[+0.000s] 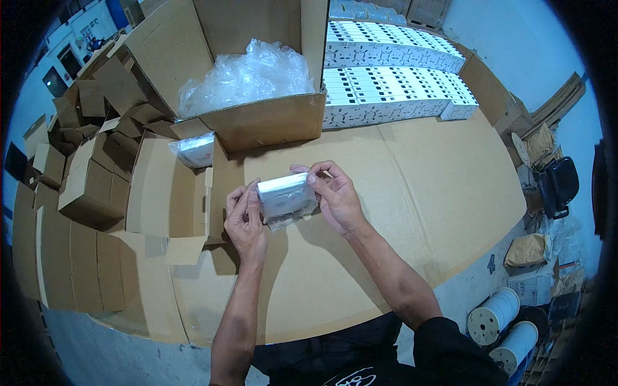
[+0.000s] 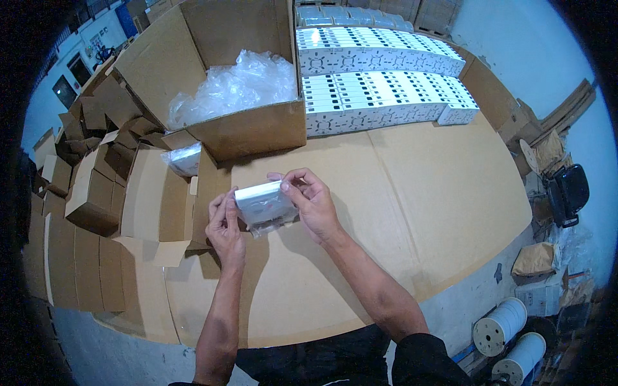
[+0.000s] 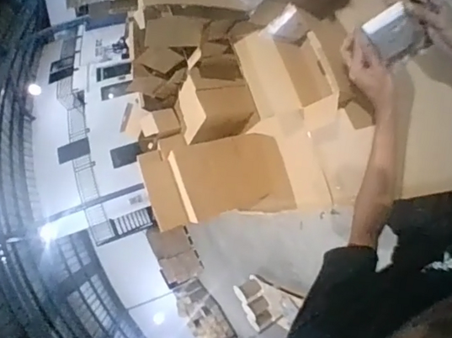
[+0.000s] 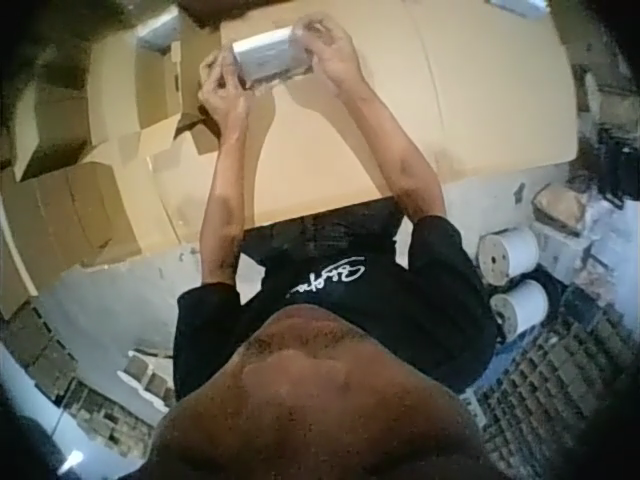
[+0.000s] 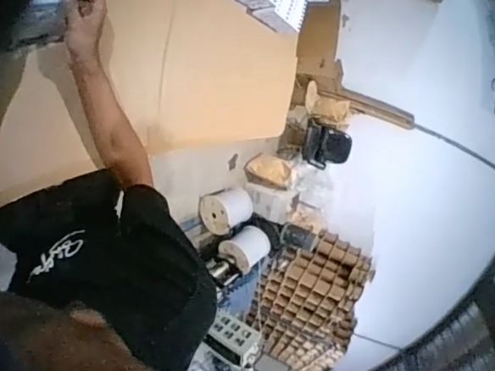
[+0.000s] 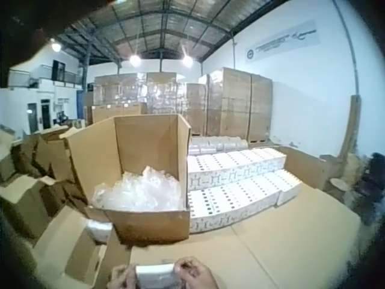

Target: Packing small product boxes into plastic bags and then into larger cardboard shipping boxes.

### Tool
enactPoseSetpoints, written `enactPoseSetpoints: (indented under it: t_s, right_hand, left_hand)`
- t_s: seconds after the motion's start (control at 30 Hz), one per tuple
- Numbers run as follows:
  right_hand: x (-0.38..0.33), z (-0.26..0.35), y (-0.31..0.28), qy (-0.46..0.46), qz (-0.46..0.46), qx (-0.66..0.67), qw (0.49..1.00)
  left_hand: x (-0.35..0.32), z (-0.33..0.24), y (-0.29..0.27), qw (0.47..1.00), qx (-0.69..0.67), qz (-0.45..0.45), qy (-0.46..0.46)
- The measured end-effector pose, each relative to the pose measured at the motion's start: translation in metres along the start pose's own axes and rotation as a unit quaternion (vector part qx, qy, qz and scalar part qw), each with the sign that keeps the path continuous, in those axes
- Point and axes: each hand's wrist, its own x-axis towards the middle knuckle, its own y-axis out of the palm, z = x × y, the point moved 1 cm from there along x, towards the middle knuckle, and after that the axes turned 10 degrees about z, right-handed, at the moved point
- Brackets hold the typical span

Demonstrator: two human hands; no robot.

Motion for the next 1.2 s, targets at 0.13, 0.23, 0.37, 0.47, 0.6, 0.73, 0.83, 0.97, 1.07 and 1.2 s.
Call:
enactPoseSetpoints:
  t_s: [0.13, 0.23, 0.37, 0.47, 0.6, 0.73, 0.83, 0.97, 1.07, 1.2]
  right_hand:
    - [-0.001, 0.004, 0.002, -0.012, 0.024, -0.028, 0.999]
    - [-0.002, 0.006, 0.001, -0.025, 0.046, -0.034, 0.998]
    - [-0.002, 0.008, 0.003, -0.01, 0.044, -0.116, 0.992]
    - [-0.002, 0.009, -0.002, -0.034, 0.064, -0.026, 0.997]
    - [-0.001, 0.012, -0.007, -0.03, 0.079, -0.054, 0.995]
    - [-0.002, 0.012, -0.005, -0.015, 0.055, -0.035, 0.998]
    - [-0.001, 0.013, -0.003, -0.005, 0.035, -0.027, 0.999]
    - [-0.005, 0.021, 0.011, 0.037, 0.049, -0.148, 0.987]
    - [-0.007, 0.02, 0.013, 0.087, 0.069, -0.316, 0.942]
    - [-0.005, 0.007, -0.004, 0.103, 0.078, -0.286, 0.949]
  left_hand:
    - [-0.002, -0.009, -0.007, 1.0, -0.009, -0.003, -0.011]
    - [-0.001, -0.01, -0.008, 0.999, -0.053, -0.012, -0.006]
    - [0.0, -0.01, -0.013, 0.997, -0.064, -0.023, 0.021]
    - [0.0, -0.009, -0.009, 0.994, -0.101, -0.016, 0.039]
    - [-0.002, -0.013, -0.011, 0.993, -0.104, 0.008, 0.054]
    - [-0.001, -0.006, -0.013, 0.989, -0.141, 0.015, 0.041]
    - [0.003, -0.003, -0.01, 0.982, -0.187, 0.014, 0.026]
    - [0.007, 0.007, -0.011, 0.974, -0.223, 0.024, -0.018]
    - [0.007, -0.003, -0.002, 0.962, -0.255, 0.093, 0.009]
    - [0.004, -0.006, 0.004, 0.964, -0.208, 0.14, -0.087]
